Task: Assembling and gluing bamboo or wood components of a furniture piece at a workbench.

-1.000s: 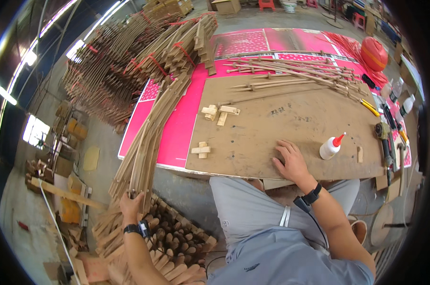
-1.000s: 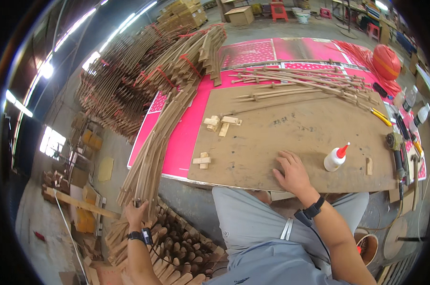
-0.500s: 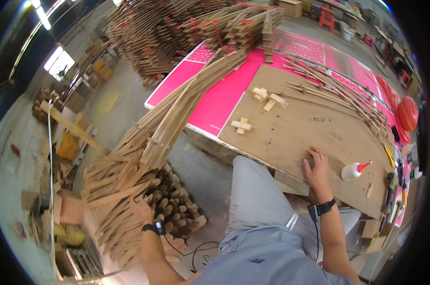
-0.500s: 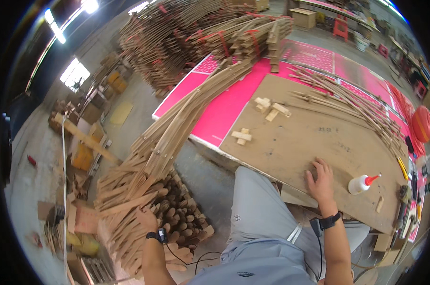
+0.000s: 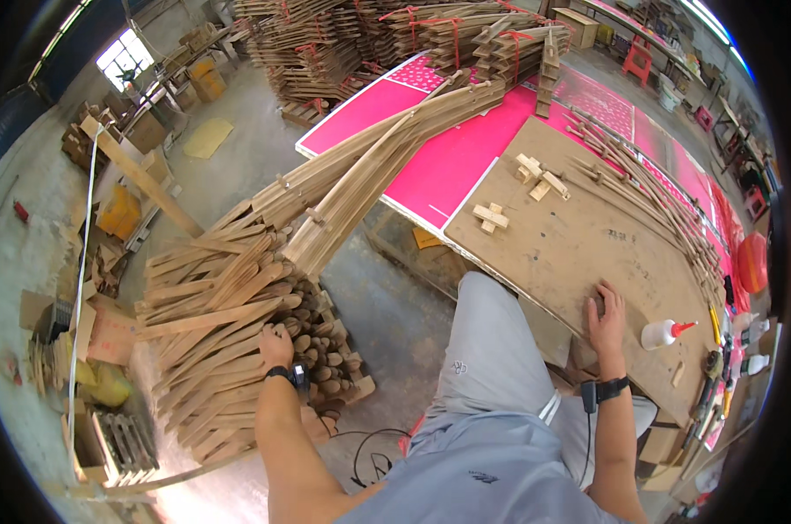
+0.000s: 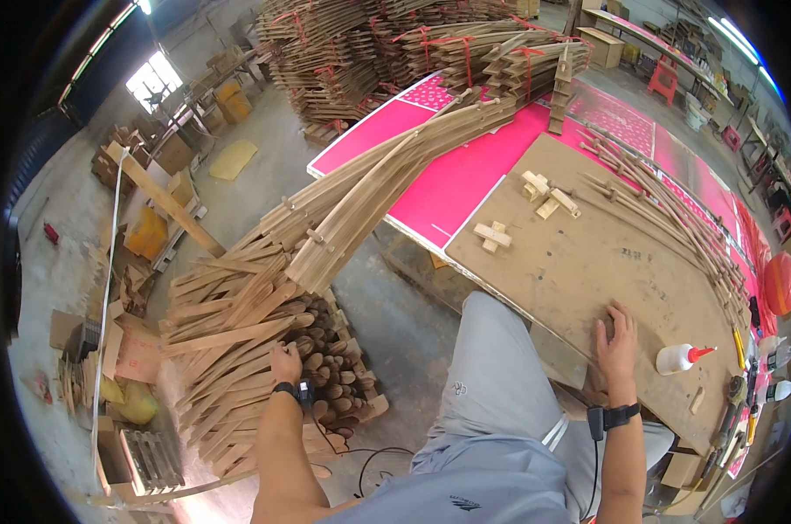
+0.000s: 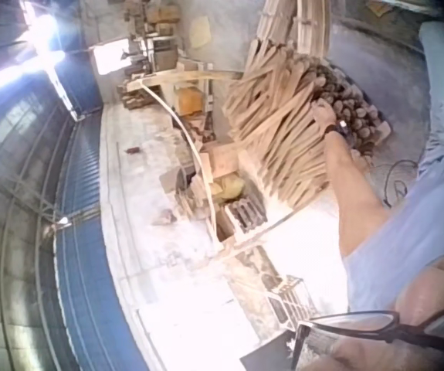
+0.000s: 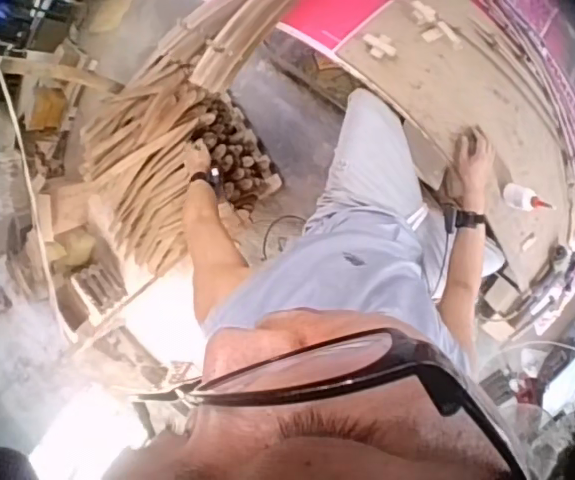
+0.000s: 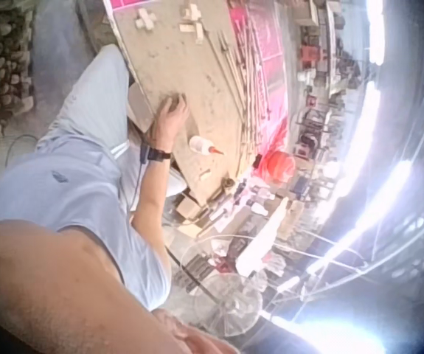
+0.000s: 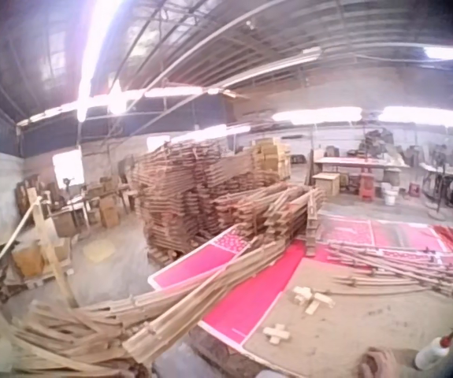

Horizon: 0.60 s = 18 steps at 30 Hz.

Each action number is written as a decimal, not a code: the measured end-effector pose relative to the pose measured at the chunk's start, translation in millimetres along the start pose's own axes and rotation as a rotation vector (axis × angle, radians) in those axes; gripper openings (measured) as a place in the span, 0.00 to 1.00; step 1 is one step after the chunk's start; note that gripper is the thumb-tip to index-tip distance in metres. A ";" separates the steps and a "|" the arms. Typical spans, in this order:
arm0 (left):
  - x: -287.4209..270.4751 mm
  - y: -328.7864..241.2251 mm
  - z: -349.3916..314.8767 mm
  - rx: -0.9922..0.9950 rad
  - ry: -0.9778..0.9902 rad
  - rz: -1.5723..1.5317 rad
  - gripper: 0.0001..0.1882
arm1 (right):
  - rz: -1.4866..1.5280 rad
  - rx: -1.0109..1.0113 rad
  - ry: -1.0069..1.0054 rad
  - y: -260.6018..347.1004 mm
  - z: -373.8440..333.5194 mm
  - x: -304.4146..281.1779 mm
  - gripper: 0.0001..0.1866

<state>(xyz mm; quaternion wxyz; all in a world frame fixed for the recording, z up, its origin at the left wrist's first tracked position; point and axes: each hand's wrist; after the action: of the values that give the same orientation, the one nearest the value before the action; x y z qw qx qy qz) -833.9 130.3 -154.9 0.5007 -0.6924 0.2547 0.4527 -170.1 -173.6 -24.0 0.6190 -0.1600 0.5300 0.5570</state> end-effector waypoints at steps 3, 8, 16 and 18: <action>5.7 -19.9 9.1 0.152 -0.211 0.129 0.22 | -0.045 -0.029 -0.014 -6.4 -3.8 2.0 0.19; 15.0 -34.7 42.9 0.160 -0.077 0.220 0.22 | -0.065 0.016 0.008 -11.3 -6.5 -0.3 0.18; 41.8 -59.9 94.4 0.320 -0.105 0.127 0.27 | -0.063 0.031 0.047 0.1 -0.2 1.2 0.19; 37.6 -85.1 107.9 0.220 0.031 0.189 0.34 | -0.084 0.056 0.048 -3.0 -3.8 -3.0 0.19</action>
<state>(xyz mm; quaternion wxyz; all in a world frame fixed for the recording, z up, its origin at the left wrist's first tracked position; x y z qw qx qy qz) -788.1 265.1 -158.3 0.5246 -0.6131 0.3746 0.4567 -168.8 -179.1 -24.2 0.6332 -0.1778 0.5529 0.5116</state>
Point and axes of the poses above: each hand's wrist, its own z-axis towards the middle knuckle, its own x-axis out of the palm, y = z × x, and after that the axes turned 6 degrees about -x, right-handed
